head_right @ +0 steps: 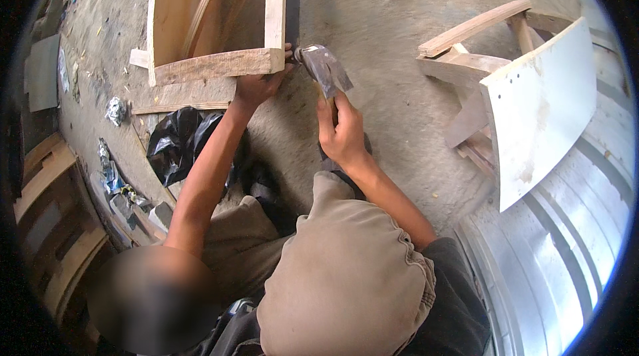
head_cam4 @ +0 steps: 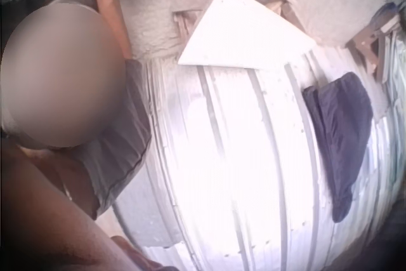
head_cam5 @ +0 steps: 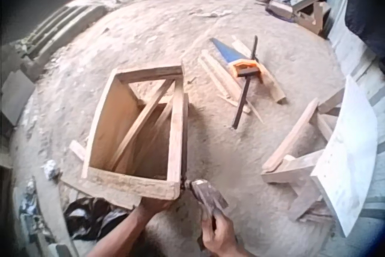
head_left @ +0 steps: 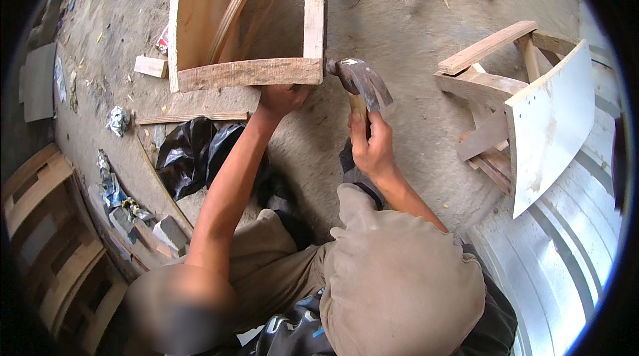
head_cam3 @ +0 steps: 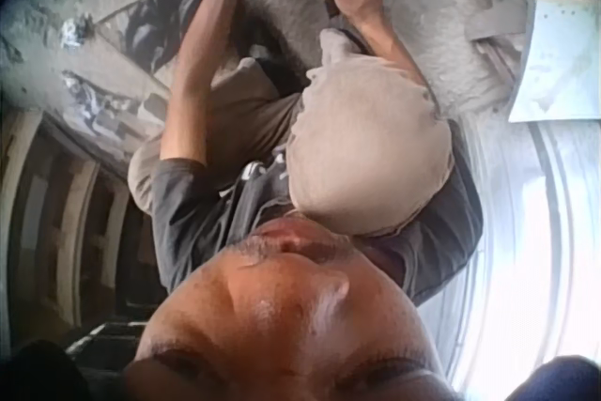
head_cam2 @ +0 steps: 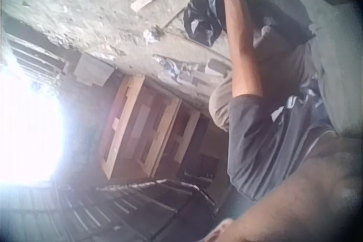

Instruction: The person assembles a small wooden stool by hammering nails into the frame to secure the legs and crossbars. They then use a hand saw to cut a thin wooden strip to size and fit it into the structure.

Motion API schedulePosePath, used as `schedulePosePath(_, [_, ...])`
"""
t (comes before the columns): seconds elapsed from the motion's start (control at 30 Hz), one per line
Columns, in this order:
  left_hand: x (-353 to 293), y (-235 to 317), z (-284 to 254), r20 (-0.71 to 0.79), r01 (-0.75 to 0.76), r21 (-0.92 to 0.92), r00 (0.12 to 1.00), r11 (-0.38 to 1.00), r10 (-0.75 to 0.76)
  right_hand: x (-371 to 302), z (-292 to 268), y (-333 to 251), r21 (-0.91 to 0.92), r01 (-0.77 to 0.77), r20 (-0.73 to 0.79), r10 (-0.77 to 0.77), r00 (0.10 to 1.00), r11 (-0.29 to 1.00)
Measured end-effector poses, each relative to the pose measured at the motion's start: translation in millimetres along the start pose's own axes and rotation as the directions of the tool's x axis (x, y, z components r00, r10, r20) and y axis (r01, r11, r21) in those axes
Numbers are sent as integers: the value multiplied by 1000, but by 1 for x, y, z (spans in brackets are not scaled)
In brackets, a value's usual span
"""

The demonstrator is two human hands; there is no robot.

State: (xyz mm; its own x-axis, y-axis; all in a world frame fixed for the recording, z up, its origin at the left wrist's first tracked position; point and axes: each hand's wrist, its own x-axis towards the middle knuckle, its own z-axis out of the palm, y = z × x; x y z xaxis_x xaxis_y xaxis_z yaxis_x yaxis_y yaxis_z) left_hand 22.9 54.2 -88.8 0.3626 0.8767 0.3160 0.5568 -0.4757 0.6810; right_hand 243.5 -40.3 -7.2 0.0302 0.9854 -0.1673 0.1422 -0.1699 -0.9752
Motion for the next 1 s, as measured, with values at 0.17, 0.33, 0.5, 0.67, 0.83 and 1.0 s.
schedulePosePath(0.17, [3, 2, -2, -3, 19, -42, 1000, 999, -19, 0, 7, -2, -114, 86, 26, -84, 996, 990])
schedulePosePath(0.33, [3, -1, 2, -27, -46, 64, 998, 997, 48, -6, 2, 1, -68, 117, 33, -115, 993, 991])
schedulePosePath(0.5, [1, 1, 1, -58, -34, 10, 998, 999, 35, 1, 8, -3, -147, 121, 18, -120, 993, 982])
schedulePosePath(0.67, [-5, 0, 2, -4, -25, 149, 1000, 989, 25, -5, 8, -3, -105, 212, -21, -215, 976, 972])
schedulePosePath(0.83, [-6, -8, 3, -1, 19, 46, 1000, 999, -19, 4, 2, 0, -187, 98, -5, -101, 995, 977])
schedulePosePath(1.0, [-3, -7, 3, -22, -45, 61, 999, 997, 47, -1, 0, -4, -185, 50, 10, -49, 999, 982])
